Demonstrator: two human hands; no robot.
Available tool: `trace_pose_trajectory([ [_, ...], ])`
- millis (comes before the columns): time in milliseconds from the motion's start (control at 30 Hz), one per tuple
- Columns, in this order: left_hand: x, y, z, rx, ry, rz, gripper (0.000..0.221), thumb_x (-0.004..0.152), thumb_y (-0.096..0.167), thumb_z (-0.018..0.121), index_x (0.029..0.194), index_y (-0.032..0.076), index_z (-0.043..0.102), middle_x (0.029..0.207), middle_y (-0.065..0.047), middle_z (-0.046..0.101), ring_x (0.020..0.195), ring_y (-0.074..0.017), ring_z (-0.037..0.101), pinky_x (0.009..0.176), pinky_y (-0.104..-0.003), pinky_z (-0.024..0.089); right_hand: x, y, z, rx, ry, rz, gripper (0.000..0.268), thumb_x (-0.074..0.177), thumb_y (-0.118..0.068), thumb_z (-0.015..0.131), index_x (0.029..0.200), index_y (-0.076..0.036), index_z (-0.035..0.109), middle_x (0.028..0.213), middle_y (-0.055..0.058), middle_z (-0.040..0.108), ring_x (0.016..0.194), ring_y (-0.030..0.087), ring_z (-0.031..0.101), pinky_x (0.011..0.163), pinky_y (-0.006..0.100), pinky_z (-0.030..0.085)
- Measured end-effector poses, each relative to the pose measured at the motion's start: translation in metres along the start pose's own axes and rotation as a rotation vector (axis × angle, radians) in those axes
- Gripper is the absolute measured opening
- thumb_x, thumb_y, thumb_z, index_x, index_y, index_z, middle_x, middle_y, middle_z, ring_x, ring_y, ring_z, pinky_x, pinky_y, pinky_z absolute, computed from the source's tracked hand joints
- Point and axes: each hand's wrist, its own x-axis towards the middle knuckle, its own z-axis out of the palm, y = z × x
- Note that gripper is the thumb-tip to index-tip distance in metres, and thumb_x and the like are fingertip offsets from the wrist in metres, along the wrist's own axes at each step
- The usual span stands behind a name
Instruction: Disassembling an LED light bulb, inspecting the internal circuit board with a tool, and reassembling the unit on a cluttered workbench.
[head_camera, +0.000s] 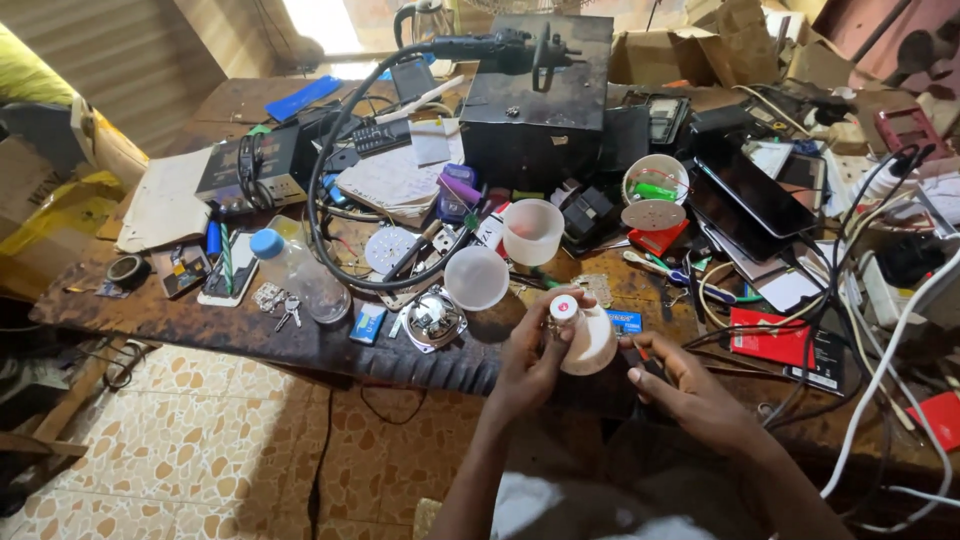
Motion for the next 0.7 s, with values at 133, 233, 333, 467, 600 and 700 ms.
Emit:
trace_pose_trajectory([
  [133, -0.005, -0.016, -0.004, 0.140, -0.030, -0.076, 0.034, 0.091, 0.027, 0.038, 0.118, 0.006, 0.042, 0.108, -0.009, 0.054, 0.102, -0.0196, 0.051, 0.089, -0.031, 0.038, 0.000, 0.009, -0.001, 0.110, -0.024, -0.028, 0.031, 0.082, -0.019, 0.051, 0.111, -0.007, 0.055, 0.081, 0.003, 0.056, 0.068, 0.009, 0.048, 0.062, 0.022, 0.040],
  [233, -0.004, -0.020, -0.005, 0.118, -0.045, -0.046, 0.032, 0.090, 0.025, 0.041, 0.114, 0.004, 0.041, 0.102, -0.009, 0.051, 0.096, -0.0173, 0.049, 0.089, -0.029, 0.037, 0.001, 0.009, -0.004, 0.039, -0.028, -0.061, 0.030, 0.082, -0.021, 0.051, 0.109, -0.009, 0.058, 0.066, 0.002, 0.048, 0.059, 0.010, 0.044, 0.055, 0.021, 0.037],
  [333, -0.003, -0.019, -0.003, 0.225, 0.020, -0.047, 0.025, 0.087, 0.026, 0.047, 0.103, 0.006, 0.047, 0.097, -0.007, 0.051, 0.092, -0.0173, 0.050, 0.083, -0.028, 0.038, 0.003, 0.015, -0.006, 0.044, -0.024, -0.074, 0.030, 0.081, -0.023, 0.053, 0.106, -0.009, 0.059, 0.066, 0.002, 0.049, 0.057, 0.010, 0.045, 0.052, 0.021, 0.036],
  [467, -0.006, -0.014, 0.000, 0.237, 0.066, -0.035, 0.017, 0.086, 0.020, 0.049, 0.098, 0.008, 0.045, 0.092, -0.006, 0.052, 0.088, -0.0178, 0.052, 0.081, -0.028, 0.039, -0.002, 0.012, 0.001, 0.062, 0.043, -0.019, 0.029, 0.081, -0.021, 0.053, 0.105, -0.009, 0.061, 0.069, 0.003, 0.053, 0.058, 0.009, 0.044, 0.054, 0.020, 0.036],
  [600, -0.006, -0.019, 0.001, 0.217, 0.066, -0.039, 0.018, 0.088, 0.023, 0.045, 0.098, 0.009, 0.039, 0.093, -0.007, 0.060, 0.094, -0.0207, 0.058, 0.083, -0.033, 0.042, -0.004, 0.016, 0.000, -0.023, 0.067, -0.076, 0.025, 0.082, -0.019, 0.052, 0.104, -0.010, 0.062, 0.067, 0.002, 0.053, 0.059, 0.009, 0.044, 0.057, 0.020, 0.036],
  [700, -0.005, -0.017, 0.000, 0.166, 0.091, -0.045, 0.025, 0.089, 0.031, 0.043, 0.098, 0.008, 0.044, 0.098, -0.007, 0.054, 0.095, -0.0196, 0.052, 0.085, -0.031, 0.039, -0.005, 0.011, 0.001, 0.046, 0.075, -0.043, 0.031, 0.082, -0.018, 0.051, 0.110, -0.010, 0.058, 0.073, 0.005, 0.058, 0.063, 0.011, 0.049, 0.060, 0.021, 0.039],
])
